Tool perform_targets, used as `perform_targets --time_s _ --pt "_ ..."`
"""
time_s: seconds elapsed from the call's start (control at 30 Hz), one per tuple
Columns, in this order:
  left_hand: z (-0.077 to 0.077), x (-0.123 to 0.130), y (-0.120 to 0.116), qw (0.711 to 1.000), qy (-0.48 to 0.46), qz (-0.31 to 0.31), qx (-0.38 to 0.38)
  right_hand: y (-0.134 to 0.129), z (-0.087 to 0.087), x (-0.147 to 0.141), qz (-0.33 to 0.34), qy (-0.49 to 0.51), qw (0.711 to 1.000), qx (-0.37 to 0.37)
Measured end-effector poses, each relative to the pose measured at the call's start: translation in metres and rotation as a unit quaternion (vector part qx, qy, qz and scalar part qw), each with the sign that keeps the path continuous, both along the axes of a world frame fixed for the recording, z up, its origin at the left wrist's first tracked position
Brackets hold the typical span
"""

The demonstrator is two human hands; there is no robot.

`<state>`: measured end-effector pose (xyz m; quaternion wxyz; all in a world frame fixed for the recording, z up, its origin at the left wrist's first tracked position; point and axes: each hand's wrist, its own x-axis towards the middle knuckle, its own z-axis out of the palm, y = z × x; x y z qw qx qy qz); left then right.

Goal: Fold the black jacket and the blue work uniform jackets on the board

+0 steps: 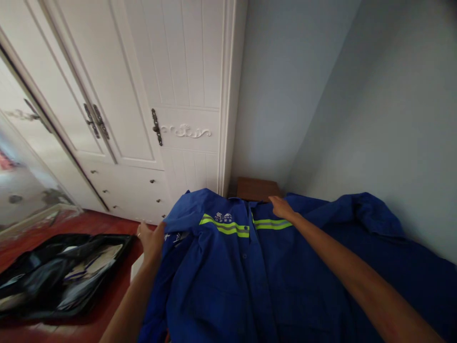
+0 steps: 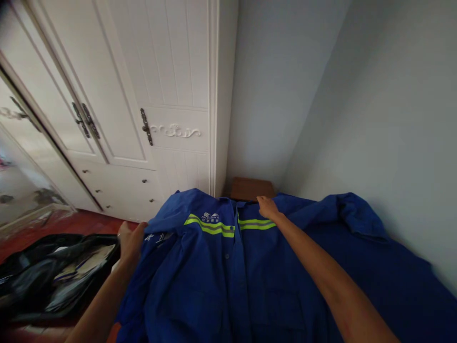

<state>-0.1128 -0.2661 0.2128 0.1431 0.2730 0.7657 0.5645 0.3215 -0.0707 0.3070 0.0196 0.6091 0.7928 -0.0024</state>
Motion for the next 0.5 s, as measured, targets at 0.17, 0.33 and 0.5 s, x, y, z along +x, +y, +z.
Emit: perform_targets --time_s 0.17,0.33,0.5 --pt "-0.011 0.06 -0.02 0.959 0.177 -0.212 -0.054 0.012 0.039 0.04 -0.097 -0.074 0.991 0.053" --pt "-0.036 0.046 -0.027 0.94 0.262 -0.189 -0.114 0.005 0.084 0.131 -0.234 -0.138 0.955 0.115" --pt "-0.044 0.031 -0.031 0.904 0.32 -0.196 -0.205 -0.024 0.086 0.2 -0.247 -0.11 0.962 -0.025"
